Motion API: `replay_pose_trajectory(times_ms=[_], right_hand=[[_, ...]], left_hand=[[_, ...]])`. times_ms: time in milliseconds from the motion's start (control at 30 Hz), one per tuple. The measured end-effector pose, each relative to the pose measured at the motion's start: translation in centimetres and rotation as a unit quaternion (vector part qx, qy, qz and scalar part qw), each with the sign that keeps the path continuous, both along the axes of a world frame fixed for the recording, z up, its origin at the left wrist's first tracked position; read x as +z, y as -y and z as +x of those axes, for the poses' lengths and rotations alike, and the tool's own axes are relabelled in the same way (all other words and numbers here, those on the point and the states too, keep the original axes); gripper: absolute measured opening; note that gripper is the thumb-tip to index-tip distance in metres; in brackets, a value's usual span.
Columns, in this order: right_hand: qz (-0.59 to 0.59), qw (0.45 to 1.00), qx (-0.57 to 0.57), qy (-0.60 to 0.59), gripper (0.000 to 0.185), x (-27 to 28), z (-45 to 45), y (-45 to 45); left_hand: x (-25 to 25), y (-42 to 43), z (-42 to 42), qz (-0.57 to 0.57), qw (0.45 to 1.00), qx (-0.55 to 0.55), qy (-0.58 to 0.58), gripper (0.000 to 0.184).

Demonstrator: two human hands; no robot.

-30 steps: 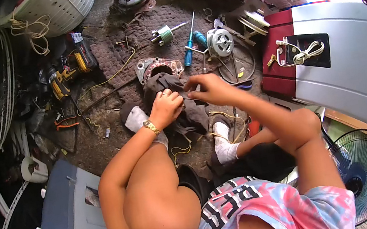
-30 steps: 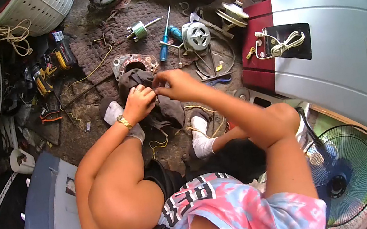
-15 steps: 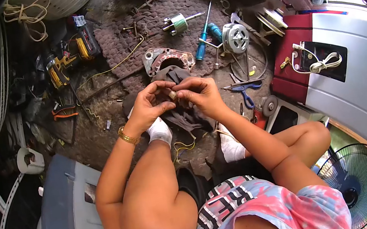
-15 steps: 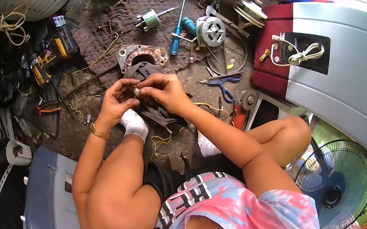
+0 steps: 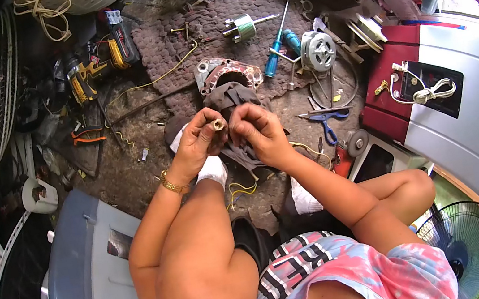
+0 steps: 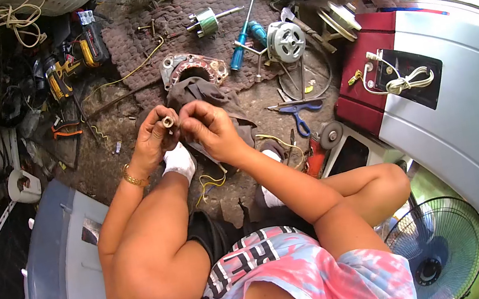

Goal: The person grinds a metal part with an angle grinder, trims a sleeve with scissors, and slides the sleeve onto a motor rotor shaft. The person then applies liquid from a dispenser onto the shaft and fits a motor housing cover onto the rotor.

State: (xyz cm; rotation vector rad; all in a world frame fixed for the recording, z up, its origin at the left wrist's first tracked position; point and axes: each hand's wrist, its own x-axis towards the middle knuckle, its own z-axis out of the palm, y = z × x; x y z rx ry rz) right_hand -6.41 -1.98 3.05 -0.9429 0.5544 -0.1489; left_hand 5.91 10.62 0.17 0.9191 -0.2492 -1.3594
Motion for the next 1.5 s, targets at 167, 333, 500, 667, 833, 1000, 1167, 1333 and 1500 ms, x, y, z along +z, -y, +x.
replay_pose_trajectory(times_ms=[167, 333, 500, 667, 833, 1000, 1167, 1333, 1500], right_hand=[[-0.495, 0.784, 0.370, -0.049, 0.016, -1.4, -3.7, 1.7], [-0.678, 0.660, 0.152, -0.286, 0.043, -8.3, -12.8, 8.9], [-0.750, 0.426, 0.336, -0.378, 0.059, -12.7, -21.5, 12.0], [-0.775, 0.387, 0.385, -0.317, 0.053, -13.4, -21.6, 14.7], [-0.768, 0.352, 0.487, -0.222, 0.043, -11.9, -20.9, 17.5], [-0.770, 0.366, 0.495, -0.166, 0.036, -11.3, -21.0, 18.9], [-0.739, 0.377, 0.518, -0.207, 0.033, -12.3, -20.0, 17.9], [-0.774, 0.386, 0.466, -0.186, 0.035, -12.0, -20.4, 17.1], [-0.749, 0.405, 0.462, -0.250, 0.029, -13.2, -20.4, 17.7]], left_hand=[[0.1, -0.1, -0.2, 0.010, 0.997, 0.007, -0.077, 0.037], [-0.3, 0.2, -0.1, -0.022, 0.987, 0.010, -0.157, 0.038], [-0.3, 0.4, 0.3, -0.032, 0.972, 0.005, -0.233, 0.046], [-0.1, 0.2, 0.6, -0.036, 0.957, 0.014, -0.289, 0.051], [0.2, -0.2, 0.9, -0.023, 0.950, 0.021, -0.311, 0.047], [0.1, -0.5, 1.1, -0.002, 0.959, 0.021, -0.282, 0.046], [-0.3, -0.7, 1.3, -0.008, 0.952, 0.020, -0.305, 0.048], [-0.1, -0.9, 1.5, -0.004, 0.941, 0.031, -0.337, 0.049], [-0.1, -0.8, 1.5, -0.014, 0.935, 0.035, -0.353, 0.048]])
